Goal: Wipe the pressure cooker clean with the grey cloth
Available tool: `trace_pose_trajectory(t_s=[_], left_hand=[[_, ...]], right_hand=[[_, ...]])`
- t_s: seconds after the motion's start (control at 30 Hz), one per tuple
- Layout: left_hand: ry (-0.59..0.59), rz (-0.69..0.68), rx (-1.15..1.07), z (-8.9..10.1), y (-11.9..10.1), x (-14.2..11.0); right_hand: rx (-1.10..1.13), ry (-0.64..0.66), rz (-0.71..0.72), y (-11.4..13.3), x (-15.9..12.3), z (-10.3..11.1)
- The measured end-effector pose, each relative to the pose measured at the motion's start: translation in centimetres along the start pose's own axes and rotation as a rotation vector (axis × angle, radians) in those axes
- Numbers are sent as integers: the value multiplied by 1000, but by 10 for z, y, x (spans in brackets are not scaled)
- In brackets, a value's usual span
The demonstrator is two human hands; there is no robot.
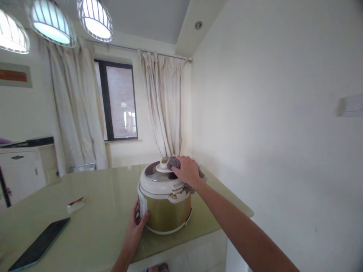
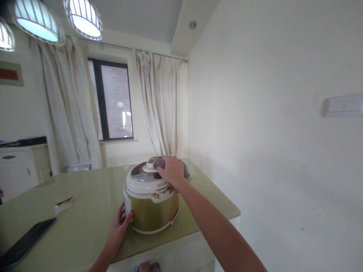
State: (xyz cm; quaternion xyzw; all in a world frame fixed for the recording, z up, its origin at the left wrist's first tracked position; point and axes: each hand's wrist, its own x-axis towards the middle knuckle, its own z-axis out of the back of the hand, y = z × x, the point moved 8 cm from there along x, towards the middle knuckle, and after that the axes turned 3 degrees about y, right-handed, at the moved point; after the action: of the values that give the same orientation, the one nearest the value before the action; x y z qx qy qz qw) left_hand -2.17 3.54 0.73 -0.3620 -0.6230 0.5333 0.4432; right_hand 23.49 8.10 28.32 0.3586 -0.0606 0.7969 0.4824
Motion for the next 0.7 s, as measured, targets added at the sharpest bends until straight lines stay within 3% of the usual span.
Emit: trace_pose_trajectory(t_s=[0.1, 0.23, 0.37, 0.53, 0.7], left_hand=[[-9, -3, 0, 2, 6, 1], [-27, -6, -1, 2, 17, 1], [-36, -27, -33, 3, 30, 2], [2, 8, -12, 6, 43, 5], [-66, -65, 14, 8, 30, 3]], right_hand=[[-7, 131, -148, -22, 42, -8], [205, 243, -297, -55, 89, -36], [407, 307, -303, -82, 122, -70], [613, 276, -282, -117, 127, -100], [736, 156, -345, -140, 106, -105]])
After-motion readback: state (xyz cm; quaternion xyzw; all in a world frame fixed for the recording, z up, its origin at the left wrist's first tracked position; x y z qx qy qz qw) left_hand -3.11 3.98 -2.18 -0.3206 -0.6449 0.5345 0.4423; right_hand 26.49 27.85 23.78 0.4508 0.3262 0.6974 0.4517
